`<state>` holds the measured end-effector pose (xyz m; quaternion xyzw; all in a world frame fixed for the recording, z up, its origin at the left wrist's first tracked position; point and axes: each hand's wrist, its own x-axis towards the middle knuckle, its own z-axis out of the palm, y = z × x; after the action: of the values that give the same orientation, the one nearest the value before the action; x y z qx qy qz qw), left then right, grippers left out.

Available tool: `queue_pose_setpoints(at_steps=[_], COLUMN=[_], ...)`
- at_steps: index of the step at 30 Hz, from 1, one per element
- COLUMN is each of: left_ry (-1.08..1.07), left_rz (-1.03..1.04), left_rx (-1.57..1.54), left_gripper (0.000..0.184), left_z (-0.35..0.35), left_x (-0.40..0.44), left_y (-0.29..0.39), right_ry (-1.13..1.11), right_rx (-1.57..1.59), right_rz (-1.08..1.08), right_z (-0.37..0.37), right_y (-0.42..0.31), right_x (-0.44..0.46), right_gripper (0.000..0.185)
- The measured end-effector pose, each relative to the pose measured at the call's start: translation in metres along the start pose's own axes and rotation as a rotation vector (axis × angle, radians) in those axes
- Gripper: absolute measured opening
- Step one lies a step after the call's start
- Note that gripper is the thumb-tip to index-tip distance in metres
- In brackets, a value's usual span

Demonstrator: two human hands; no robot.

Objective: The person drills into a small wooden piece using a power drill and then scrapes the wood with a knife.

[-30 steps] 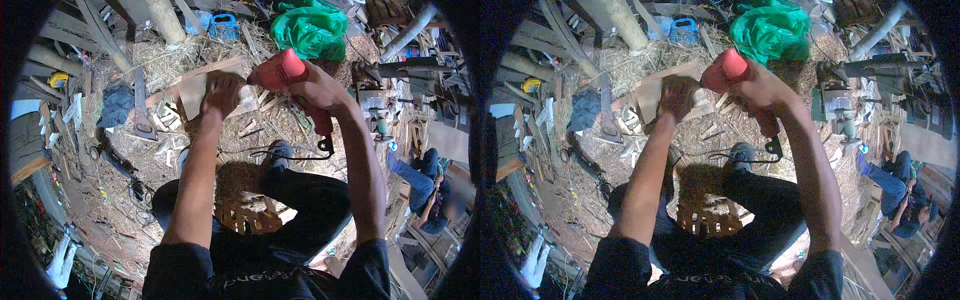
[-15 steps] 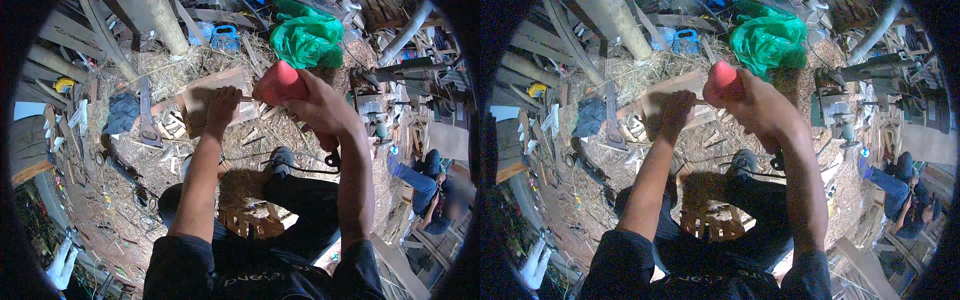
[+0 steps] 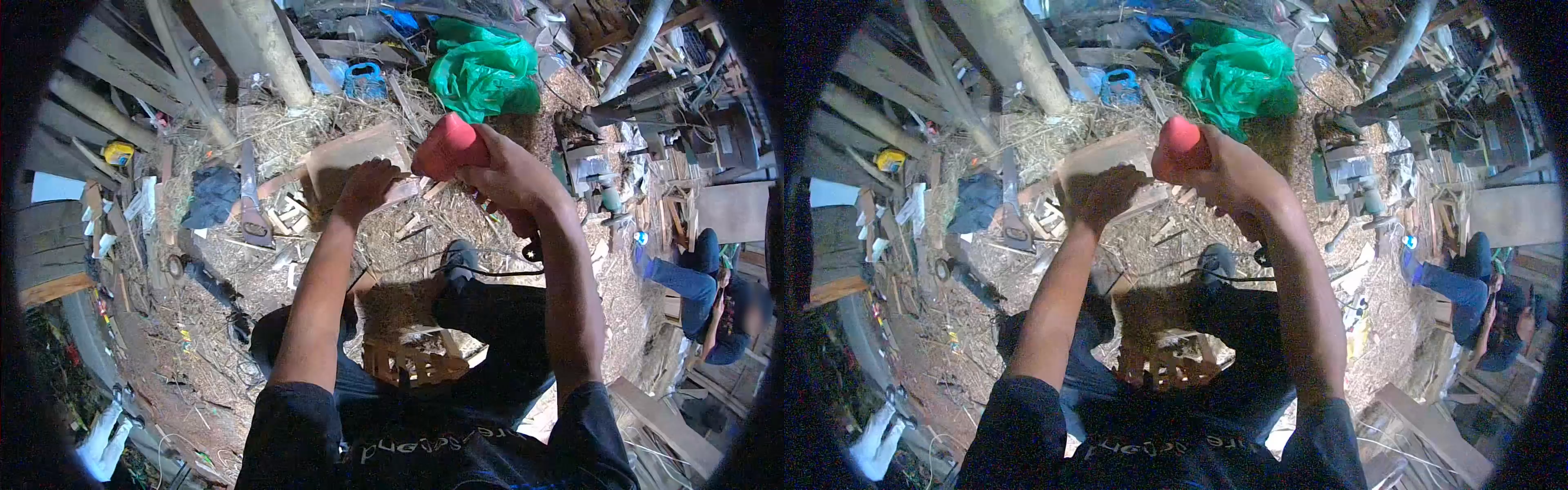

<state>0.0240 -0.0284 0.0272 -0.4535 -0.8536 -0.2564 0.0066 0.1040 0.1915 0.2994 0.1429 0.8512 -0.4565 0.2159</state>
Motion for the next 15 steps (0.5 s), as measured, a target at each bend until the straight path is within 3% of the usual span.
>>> queue_pose_setpoints(at_steps=[3, 4, 7, 8, 11, 13, 15], left_ry=[-0.032, -0.239, -0.550, -0.595, -0.271, -0.074, 0.120], left_rz=[0.101, 0.024, -0.183, -0.107, -0.065, -0.314, -0.508], left_rx=[0.084, 0.133, 0.281, 0.386, 0.307, 0.086, -0.135], left_gripper=[0.013, 0.017, 0.023, 0.028, 0.033, 0.031, 0.028], left_z=[-0.020, -0.033, -0.063, -0.067, -0.079, -0.108, -0.116], left_x=[-0.004, -0.003, -0.006, -0.023, -0.076, -0.069, -0.058], left_y=[-0.007, -0.008, -0.013, -0.024, -0.042, -0.003, 0.028], right_ry=[0.012, 0.023, -0.022, -0.012, 0.033, 0.041, 0.122], right_rx=[0.041, 0.041, 0.099, 0.122, 0.197, 0.287, 0.174], right_rz=[-0.039, -0.043, -0.081, -0.096, -0.172, -0.243, -0.264], right_z=[-0.001, -0.001, 0.000, 0.000, -0.011, -0.018, -0.023], right_y=[-0.012, -0.016, -0.029, -0.031, -0.029, -0.006, 0.028], right_x=[-0.016, -0.021, -0.041, -0.050, -0.072, -0.072, -0.057], right_gripper=[0.050, 0.049, 0.052, 0.053, 0.056, 0.059, 0.059])
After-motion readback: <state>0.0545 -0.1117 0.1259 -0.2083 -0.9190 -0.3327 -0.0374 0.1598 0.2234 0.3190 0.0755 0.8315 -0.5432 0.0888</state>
